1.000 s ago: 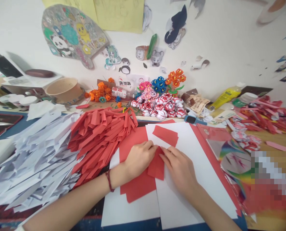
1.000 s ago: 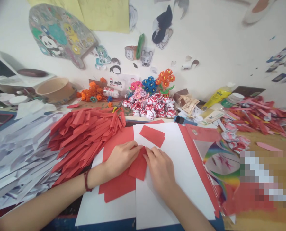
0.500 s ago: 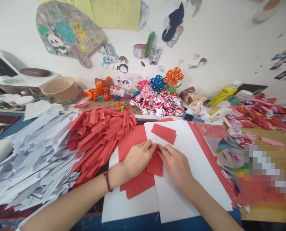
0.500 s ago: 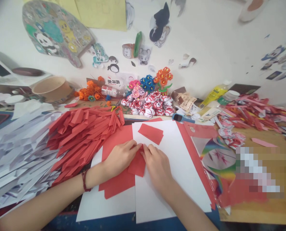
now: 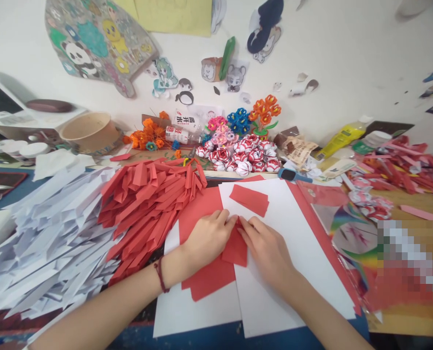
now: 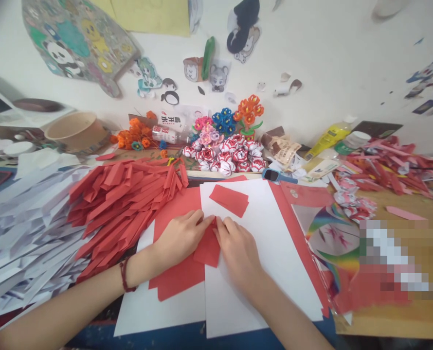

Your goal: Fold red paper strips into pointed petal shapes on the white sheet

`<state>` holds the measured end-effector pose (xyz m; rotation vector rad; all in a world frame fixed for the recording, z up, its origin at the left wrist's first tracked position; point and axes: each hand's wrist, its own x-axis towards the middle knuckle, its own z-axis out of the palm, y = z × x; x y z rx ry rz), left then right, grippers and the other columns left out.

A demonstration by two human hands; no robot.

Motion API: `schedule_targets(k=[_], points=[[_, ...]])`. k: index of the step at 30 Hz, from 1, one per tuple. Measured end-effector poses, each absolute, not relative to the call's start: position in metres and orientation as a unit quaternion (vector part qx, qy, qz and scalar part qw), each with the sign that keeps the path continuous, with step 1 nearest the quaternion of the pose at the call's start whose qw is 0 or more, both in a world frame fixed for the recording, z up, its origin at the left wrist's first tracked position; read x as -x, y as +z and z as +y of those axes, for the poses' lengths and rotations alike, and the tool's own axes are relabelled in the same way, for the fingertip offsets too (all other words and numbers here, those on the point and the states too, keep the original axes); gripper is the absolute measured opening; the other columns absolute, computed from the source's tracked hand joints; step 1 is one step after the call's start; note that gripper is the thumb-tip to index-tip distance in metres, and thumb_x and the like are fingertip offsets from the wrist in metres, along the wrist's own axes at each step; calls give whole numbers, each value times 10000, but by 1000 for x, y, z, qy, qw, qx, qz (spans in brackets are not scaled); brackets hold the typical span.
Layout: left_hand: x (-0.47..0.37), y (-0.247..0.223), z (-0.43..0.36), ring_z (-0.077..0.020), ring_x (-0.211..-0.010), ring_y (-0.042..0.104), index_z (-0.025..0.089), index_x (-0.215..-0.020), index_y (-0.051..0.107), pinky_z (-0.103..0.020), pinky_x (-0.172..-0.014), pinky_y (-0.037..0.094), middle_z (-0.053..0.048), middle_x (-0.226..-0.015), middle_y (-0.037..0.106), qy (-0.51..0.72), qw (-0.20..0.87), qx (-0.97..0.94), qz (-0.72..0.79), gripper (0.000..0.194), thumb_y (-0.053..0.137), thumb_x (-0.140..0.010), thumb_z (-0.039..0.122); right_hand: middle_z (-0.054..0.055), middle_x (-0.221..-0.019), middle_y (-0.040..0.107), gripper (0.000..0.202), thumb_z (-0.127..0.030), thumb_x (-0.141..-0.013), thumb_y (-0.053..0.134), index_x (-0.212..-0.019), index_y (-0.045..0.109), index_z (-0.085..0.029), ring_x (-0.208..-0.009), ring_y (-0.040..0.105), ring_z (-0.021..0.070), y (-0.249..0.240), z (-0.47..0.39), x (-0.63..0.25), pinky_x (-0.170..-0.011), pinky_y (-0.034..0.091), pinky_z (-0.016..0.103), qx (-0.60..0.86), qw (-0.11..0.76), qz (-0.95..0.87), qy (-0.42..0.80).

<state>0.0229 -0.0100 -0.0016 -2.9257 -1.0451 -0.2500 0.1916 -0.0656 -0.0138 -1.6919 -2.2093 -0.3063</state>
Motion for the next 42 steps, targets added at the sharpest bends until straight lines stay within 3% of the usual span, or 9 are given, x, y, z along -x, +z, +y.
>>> schedule_targets(k=[11, 23, 42], points=[[-21, 6, -8, -195, -836, 593, 149, -1251, 493, -297, -639, 522, -63, -949, 547, -50, -16, 941, -335, 317, 425, -942, 136, 40, -801, 604, 311, -264, -976, 430, -1148, 636, -106, -715, 600, 166, -11, -70, -191, -599, 423, 294, 618, 159, -757, -139], [-18, 9, -5, -188, -818, 600, 124, -1301, 451, -285, -627, 517, -73, -982, 561, -32, -8, 952, -305, 359, 418, -943, 127, 50, -785, 589, 274, -128, -950, 419, -1101, 642, -77, -627, 536, 146, -18, -68, -190, -560, 410, 292, 582, 146, -783, -164], [-21, 7, -13, -205, -819, 581, 31, -1267, 445, -313, -609, 534, -99, -994, 562, -18, 62, 961, -271, 363, 412, -906, 56, 80, -808, 626, 391, 15, -853, 424, -1205, 590, -19, -634, 561, 154, -16, -70, -190, -554, 449, 277, 553, 68, -803, -209]])
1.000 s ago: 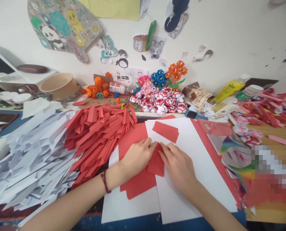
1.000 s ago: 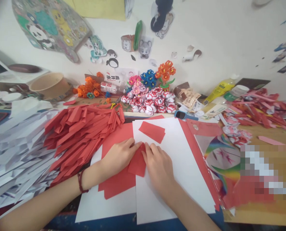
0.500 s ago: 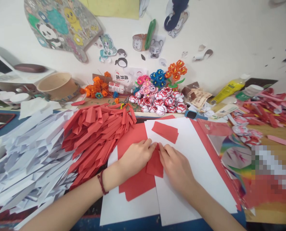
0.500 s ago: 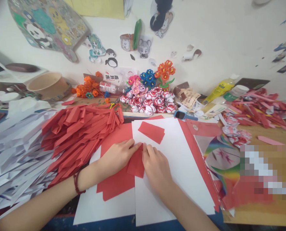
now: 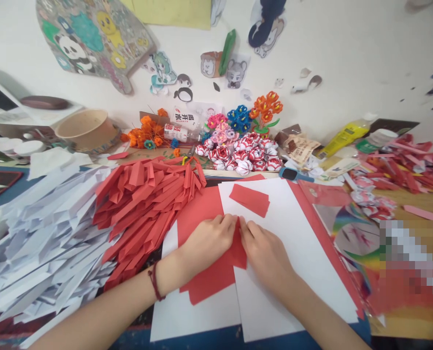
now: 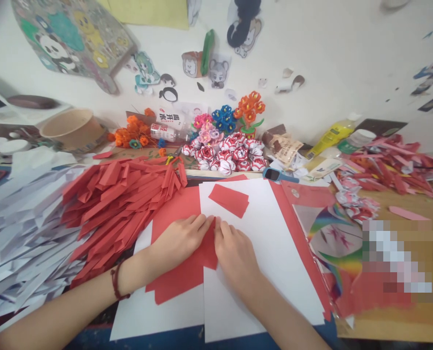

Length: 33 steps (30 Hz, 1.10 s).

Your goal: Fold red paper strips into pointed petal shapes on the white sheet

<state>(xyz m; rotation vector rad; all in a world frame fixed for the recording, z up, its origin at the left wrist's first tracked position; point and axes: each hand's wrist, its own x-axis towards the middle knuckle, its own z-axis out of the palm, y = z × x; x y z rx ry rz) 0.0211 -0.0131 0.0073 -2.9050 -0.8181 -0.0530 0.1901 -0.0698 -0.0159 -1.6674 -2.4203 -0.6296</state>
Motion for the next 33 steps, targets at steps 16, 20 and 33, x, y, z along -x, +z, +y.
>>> schedule_targets(k=[16, 20, 33], points=[[-25, -1, -22, -215, -862, 600, -3, -1365, 356, -329, -665, 535, -131, -1019, 589, -22, 71, 949, -305, 482, 410, -889, 48, 97, -845, 631, 472, 55, -782, 432, -1230, 565, -15, -674, 602, 174, -13, -68, -189, -537, 487, 282, 554, 27, -815, -166], [-27, -4, -24, -215, -874, 598, -6, -1395, 322, -326, -670, 524, -132, -1007, 587, -30, 84, 945, -316, 513, 402, -891, 49, 103, -851, 635, 490, 67, -762, 438, -1229, 569, -11, -665, 607, 177, -13, -67, -187, -526, 499, 286, 560, 3, -812, -168], [-34, 1, -37, -200, -786, 589, 19, -1357, 416, -317, -624, 499, -132, -979, 570, -8, 157, 933, -323, 488, 456, -871, 37, 120, -903, 640, 475, 48, -792, 439, -1243, 555, -43, -717, 630, 193, -8, -67, -184, -569, 526, 295, 564, -5, -816, -129]])
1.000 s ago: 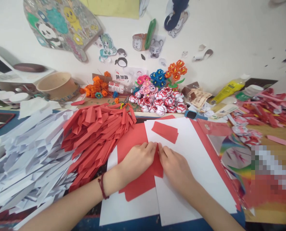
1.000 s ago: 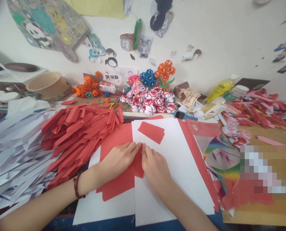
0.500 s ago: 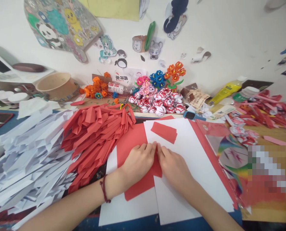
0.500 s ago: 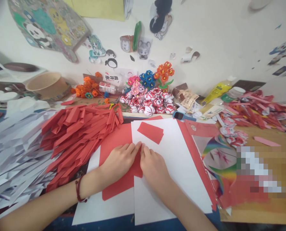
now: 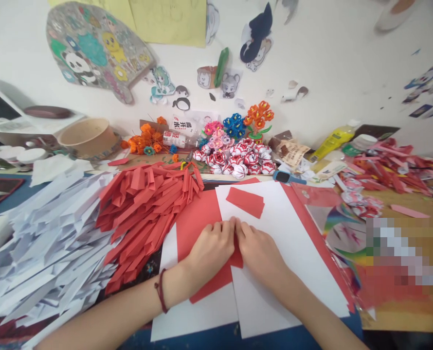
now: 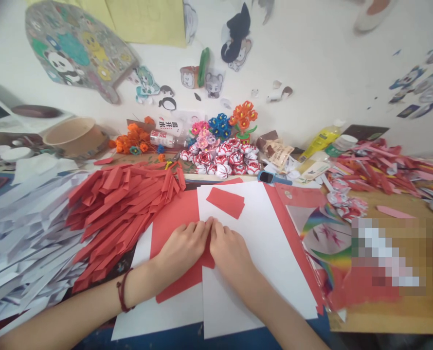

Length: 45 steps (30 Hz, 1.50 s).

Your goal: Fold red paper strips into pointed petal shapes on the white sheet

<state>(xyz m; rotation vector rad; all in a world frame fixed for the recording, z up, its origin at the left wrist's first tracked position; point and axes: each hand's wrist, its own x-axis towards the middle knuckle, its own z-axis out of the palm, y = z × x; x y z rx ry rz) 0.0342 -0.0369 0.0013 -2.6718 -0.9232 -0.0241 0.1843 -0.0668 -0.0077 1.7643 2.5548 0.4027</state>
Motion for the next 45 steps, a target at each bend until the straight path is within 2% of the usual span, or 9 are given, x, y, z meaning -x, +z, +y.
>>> schedule_targets(k=[5, 10, 18, 21, 23, 24, 29, 38, 45], points=[[-37, 2, -36, -174, -696, 574, 19, -1305, 474, -282, -547, 472, -109, -918, 568, 2, 174, 929, -326, 449, 475, -857, 37, 122, -925, 648, 467, 44, -791, 452, -1238, 562, -38, -725, 629, 192, -6, -67, -185, -575, 516, 292, -567, 20, 813, 133], [-35, 3, -35, -179, -686, 588, 14, -1352, 437, -279, -532, 470, -96, -866, 574, -7, 177, 926, -332, 486, 465, -869, 53, 103, -875, 651, 401, -1, -824, 473, -1205, 592, -42, -711, 631, 192, -3, -70, -187, -560, 486, 297, -572, 28, 808, 137], [-34, 2, -37, -175, -679, 599, 15, -1375, 413, -270, -525, 461, -87, -852, 568, 1, 187, 924, -333, 512, 488, -871, 61, 61, -781, 667, 326, -113, -909, 460, -1192, 609, -57, -674, 634, 165, 1, -84, -193, -552, 395, 292, -592, -34, 794, 135], [-34, 2, -35, -181, -698, 606, 3, -1384, 392, -272, -533, 464, -96, -864, 569, 0, 180, 927, -328, 532, 502, -866, 60, 36, -739, 661, 241, -162, -930, 444, -968, 680, -141, -631, 612, 138, 16, -73, -194, -542, 329, 275, -616, -31, 785, 56], [-33, 3, -34, -185, -710, 610, 6, -1382, 394, -275, -542, 468, -105, -884, 573, 1, 173, 930, -326, 532, 500, -862, 50, 22, -675, 639, 319, -256, -947, 438, -711, 637, -177, -585, 580, 124, 24, -60, -193, -521, 266, 274, -660, -26, 750, 7], [-33, 5, -33, -185, -707, 610, 11, -1368, 414, -276, -542, 469, -107, -884, 576, 6, 164, 931, -325, 512, 494, -863, 45, 14, -643, 627, 346, -304, -949, 441, -668, 603, -182, -574, 570, 123, 26, -53, -192, -514, 241, 273, -682, -31, 731, -13], [-32, 11, -31, -198, -703, 614, 41, -1216, 556, -286, -538, 474, -107, -870, 584, 25, 129, 939, -318, 364, 453, -867, 21, 4, -704, 640, 191, -278, -940, 454, -801, 560, -199, -607, 565, 129, 14, -31, -188, -521, 206, 278, -707, -72, 702, -33], [-31, 10, -26, -196, -687, 645, 44, -1319, 466, -270, -519, 449, -129, -923, 633, 12, 72, 936, -344, 473, 435, -848, 21, -17, -771, 665, 261, -380, -964, 445, -779, 525, -213, -679, 585, 130, -2, -32, -201, -550, 230, 262, -679, -145, 714, -83], [-28, 10, -18, -222, -599, 655, 102, -1393, 383, -269, -497, 416, -50, -701, 660, -4, 9, 932, -363, 563, 454, -836, 69, -1, -772, 665, 239, -342, -981, 405, -806, 507, -215, -678, 585, 143, -5, -31, -197, -546, 197, 278, -688, -122, 714, -51]])
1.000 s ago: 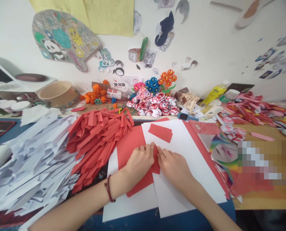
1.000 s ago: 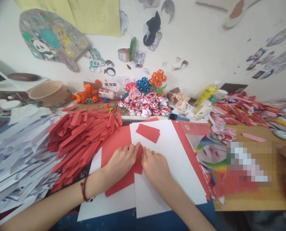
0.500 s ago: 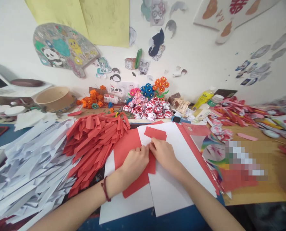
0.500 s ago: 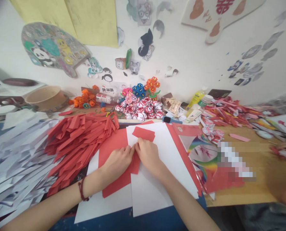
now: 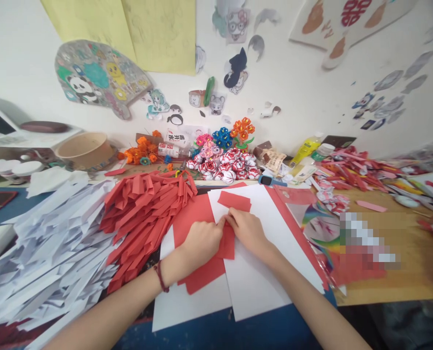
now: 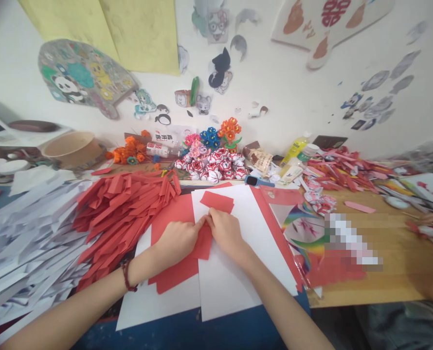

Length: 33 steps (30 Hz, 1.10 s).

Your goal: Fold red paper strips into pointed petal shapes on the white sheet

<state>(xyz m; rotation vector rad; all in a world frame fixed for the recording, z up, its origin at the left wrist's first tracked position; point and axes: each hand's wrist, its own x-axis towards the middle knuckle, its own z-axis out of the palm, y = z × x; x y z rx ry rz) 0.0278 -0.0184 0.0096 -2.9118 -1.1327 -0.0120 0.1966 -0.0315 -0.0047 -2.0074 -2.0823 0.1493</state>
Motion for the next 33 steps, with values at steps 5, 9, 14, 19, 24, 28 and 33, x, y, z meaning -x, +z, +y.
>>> schedule_targets(k=[5, 9, 14, 19, 24, 28, 33], points=[[-28, 11, -22, -227, -579, 654, 66, -1400, 374, -274, -485, 404, -57, -686, 662, 3, 16, 934, -358, 596, 441, -809, 38, -2, -782, 665, 236, -328, -987, 386, -815, 500, -215, -692, 587, 141, -6, -33, -196, -550, 194, 285, 688, 121, -714, 45], [-30, 12, -24, -231, -610, 668, 21, -1372, 402, -279, -498, 413, -88, -709, 676, 9, 19, 933, -358, 548, 426, -825, 38, -5, -777, 658, 240, -341, -988, 385, -822, 503, -214, -683, 580, 138, -7, -33, -196, -549, 193, 287, 686, 118, -716, 46], [-30, 10, -23, -230, -591, 664, 31, -1375, 396, -279, -493, 412, -74, -690, 671, 5, 19, 934, -357, 555, 436, -821, 40, -7, -771, 652, 241, -328, -988, 379, -813, 498, -211, -673, 569, 131, -6, -33, -197, -553, 194, 283, 681, 118, -721, 50], [-29, 6, -22, -216, -601, 666, 37, -1372, 396, -267, -509, 415, -80, -700, 674, 0, 28, 936, -352, 535, 447, -840, 59, -10, -765, 645, 232, -328, -977, 404, -800, 495, -210, -672, 559, 125, -5, -34, -197, -550, 188, 279, 684, 119, -718, 53], [-30, 8, -24, -214, -637, 672, 8, -1377, 380, -278, -512, 423, -94, -730, 675, 6, 29, 937, -347, 542, 416, -836, 23, -14, -734, 627, 260, -342, -983, 387, -789, 497, -208, -651, 544, 121, -4, -33, -196, -546, 191, 279, 688, 118, -714, 55], [-30, 8, -24, -223, -623, 668, 7, -1381, 374, -292, -502, 427, -90, -726, 670, 1, 26, 938, -345, 557, 411, -825, 17, -11, -758, 635, 262, -332, -992, 363, -802, 495, -209, -668, 555, 127, -3, -35, -195, -555, 203, 281, 681, 119, -721, 45], [-26, 5, -20, -240, -589, 653, 55, -1397, 372, -305, -491, 431, -69, -698, 658, -14, 23, 937, -348, 565, 425, -834, 60, -5, -797, 648, 233, -308, -995, 353, -836, 491, -210, -674, 562, 130, -2, -37, -193, -564, 210, 285, 680, 111, -724, 35]])
